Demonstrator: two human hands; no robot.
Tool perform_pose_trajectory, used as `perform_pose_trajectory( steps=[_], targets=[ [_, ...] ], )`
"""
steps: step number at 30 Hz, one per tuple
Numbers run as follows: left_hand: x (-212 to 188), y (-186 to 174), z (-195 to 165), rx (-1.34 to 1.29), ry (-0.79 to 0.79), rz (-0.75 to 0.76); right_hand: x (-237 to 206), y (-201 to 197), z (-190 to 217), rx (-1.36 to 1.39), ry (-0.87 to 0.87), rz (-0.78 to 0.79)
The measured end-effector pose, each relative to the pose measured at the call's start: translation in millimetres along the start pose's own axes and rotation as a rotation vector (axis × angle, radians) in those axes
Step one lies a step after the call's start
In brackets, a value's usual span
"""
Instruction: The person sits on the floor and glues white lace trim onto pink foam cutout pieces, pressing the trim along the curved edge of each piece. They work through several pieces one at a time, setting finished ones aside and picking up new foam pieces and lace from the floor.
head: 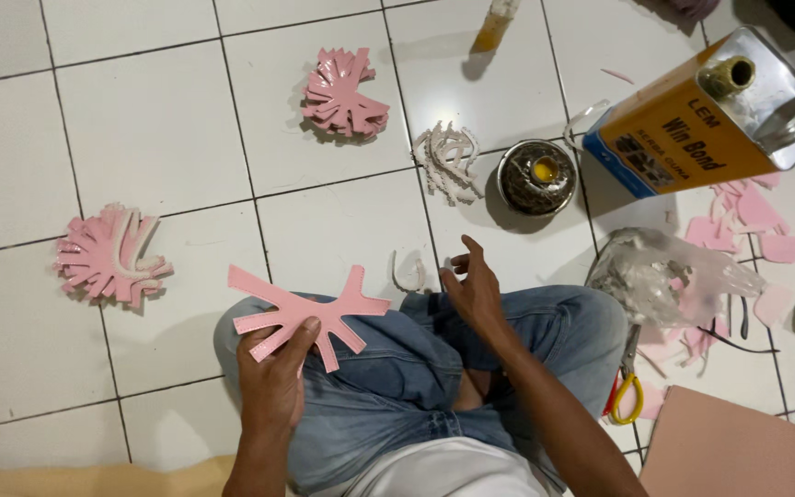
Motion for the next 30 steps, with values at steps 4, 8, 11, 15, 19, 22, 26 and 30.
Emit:
perform_pose_trajectory(
  steps=[4, 8, 11, 15, 19, 22, 26, 30],
  targets=[
    [-1, -6, 6, -0.022, -0.001, 0.019, 6, 41, 12, -0.174, 0.074, 0.059],
    [1, -1, 18, -0.008, -0.072, 0.038, 9, 55, 31, -0.102, 0.021, 0.023],
    [2, 3, 24, 0.021, -0.080, 0.052, 10, 56, 20, 0.048, 0.125, 0.063],
    [6, 21, 33, 0.031, -0.083, 0.120, 12, 1, 13, 0.370, 0.235, 0.016],
    [10, 60, 48, -0.014, -0.210, 0.212, -11, -101, 54, 0.615, -0.022, -0.183],
    [5, 97, 50, -0.146, -0.256, 0.315, -39, -134, 90, 0.745, -0.159, -0.182],
    [-5, 127, 61, -0.155, -0.346, 0.396, -56, -114, 115, 0.712, -0.140, -0.064],
    [-13, 139, 56, -0.093, -0.223, 0.544, -56, -114, 116, 0.507, -0.182, -0.140]
  ],
)
Point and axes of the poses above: each hand's wrist, its own x-axis towards the middle knuckle, its own y-axis out of the palm, z = x × y, the point moved 10 cm from there along x, towards the middle knuckle, and after that the axes turned 5 degrees about -x, right-handed, at the moved point
